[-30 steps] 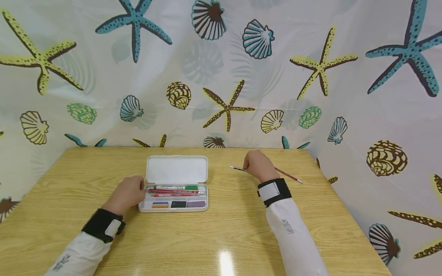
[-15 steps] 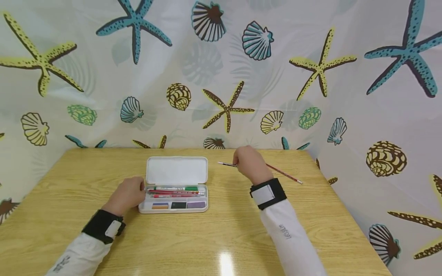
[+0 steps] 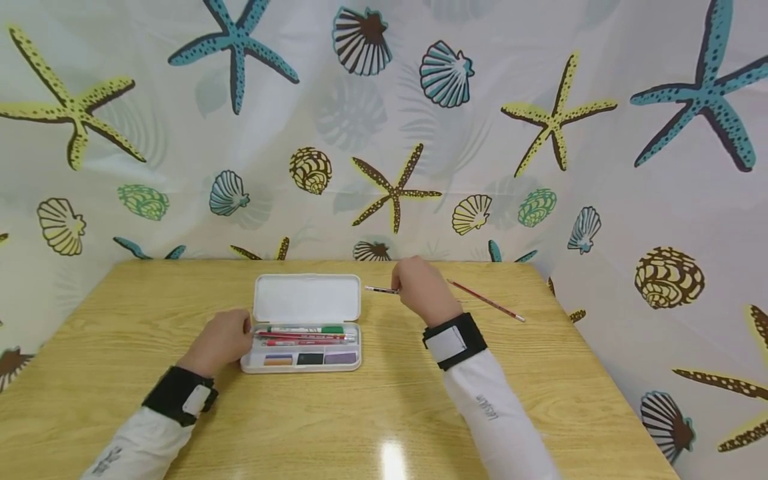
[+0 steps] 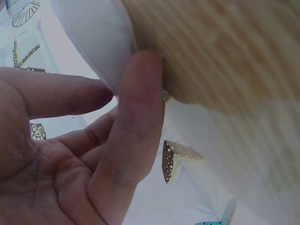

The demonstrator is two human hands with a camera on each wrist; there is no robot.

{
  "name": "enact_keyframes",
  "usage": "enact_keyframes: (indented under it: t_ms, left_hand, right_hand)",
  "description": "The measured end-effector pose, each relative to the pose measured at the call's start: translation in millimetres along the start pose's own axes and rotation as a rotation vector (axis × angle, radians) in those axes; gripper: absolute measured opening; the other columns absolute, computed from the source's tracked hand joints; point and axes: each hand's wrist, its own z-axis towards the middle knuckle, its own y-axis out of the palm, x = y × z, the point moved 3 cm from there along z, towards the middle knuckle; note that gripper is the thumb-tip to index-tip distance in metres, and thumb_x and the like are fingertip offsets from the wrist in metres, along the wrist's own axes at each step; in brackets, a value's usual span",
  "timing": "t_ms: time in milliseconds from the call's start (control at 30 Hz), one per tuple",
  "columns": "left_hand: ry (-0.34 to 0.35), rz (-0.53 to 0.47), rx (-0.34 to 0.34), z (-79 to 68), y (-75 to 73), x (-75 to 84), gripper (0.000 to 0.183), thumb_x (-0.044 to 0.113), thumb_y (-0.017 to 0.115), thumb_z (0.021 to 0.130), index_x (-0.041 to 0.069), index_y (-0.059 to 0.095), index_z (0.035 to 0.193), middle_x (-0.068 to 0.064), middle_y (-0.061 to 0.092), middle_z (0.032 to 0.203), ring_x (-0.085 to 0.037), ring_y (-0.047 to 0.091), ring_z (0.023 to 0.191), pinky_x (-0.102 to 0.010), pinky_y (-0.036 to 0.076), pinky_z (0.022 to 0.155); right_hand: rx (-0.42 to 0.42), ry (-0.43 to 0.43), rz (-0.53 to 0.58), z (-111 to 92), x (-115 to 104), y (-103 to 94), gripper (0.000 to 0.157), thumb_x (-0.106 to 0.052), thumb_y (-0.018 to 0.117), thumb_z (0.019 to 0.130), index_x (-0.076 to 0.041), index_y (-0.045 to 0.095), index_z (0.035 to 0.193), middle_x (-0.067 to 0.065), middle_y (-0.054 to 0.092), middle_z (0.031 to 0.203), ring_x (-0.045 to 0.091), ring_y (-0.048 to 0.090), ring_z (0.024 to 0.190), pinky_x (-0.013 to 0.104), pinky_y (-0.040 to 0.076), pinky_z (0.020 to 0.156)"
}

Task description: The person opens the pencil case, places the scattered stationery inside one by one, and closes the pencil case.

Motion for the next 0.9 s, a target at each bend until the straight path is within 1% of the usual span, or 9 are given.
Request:
enact_keyframes:
  t_ms: [133,267,533,767,900]
  left_hand:
    - [0.006,0.0,0.004,0.2,0.3,-1.2,0.007,-0.002,0.059,0.087,-0.005,0.059,0.093,-0.013,0.06,0.084,-0.025,0.056,0.068,-0.031,0.041,0.056]
    - [0.012,-0.003,0.01,0.3,1.0,-1.9,0.004,-0.002,0.059,0.086,-0.004,0.057,0.09,-0.012,0.058,0.081,-0.024,0.055,0.066,-0.031,0.04,0.055]
    - [0.018,0.009,0.021,0.9,0.3,-1.1,0.004,-0.002,0.06,0.087,-0.004,0.058,0.089,-0.011,0.057,0.078,-0.023,0.055,0.064,-0.031,0.04,0.054]
    - [0.01,0.016,0.013,-0.7,-0.7,0.5,0.005,-0.003,0.061,0.087,-0.004,0.057,0.091,-0.011,0.055,0.078,-0.024,0.054,0.066,-0.031,0.04,0.056]
    - [0.001,0.025,0.007,-0.7,-1.0,1.1,0.005,-0.003,0.061,0.087,-0.003,0.058,0.091,-0.011,0.055,0.078,-0.024,0.054,0.066,-0.031,0.04,0.056]
  right_hand:
    - [0.0,-0.016,-0.001,0,-5,3.9,0.019,0.011,0.069,0.086,-0.006,0.078,0.085,0.005,0.071,0.084,0.018,0.064,0.077,0.036,0.056,0.071]
    - [0.009,-0.032,-0.005,2,-10,7.2,0.019,0.011,0.069,0.086,-0.006,0.077,0.084,0.003,0.07,0.082,0.017,0.063,0.076,0.035,0.055,0.07]
    - [0.02,-0.054,-0.001,7,-24,11.6,0.018,0.01,0.068,0.087,-0.005,0.077,0.087,0.005,0.071,0.085,0.017,0.063,0.078,0.034,0.055,0.073]
    - [-0.017,-0.052,-0.013,11,-41,22.9,0.016,0.008,0.07,0.089,-0.006,0.078,0.089,0.003,0.07,0.085,0.016,0.062,0.079,0.033,0.055,0.074]
    - [-0.025,-0.062,-0.009,13,-51,25.8,0.014,0.007,0.071,0.089,-0.005,0.077,0.09,0.004,0.07,0.087,0.017,0.061,0.08,0.034,0.055,0.076]
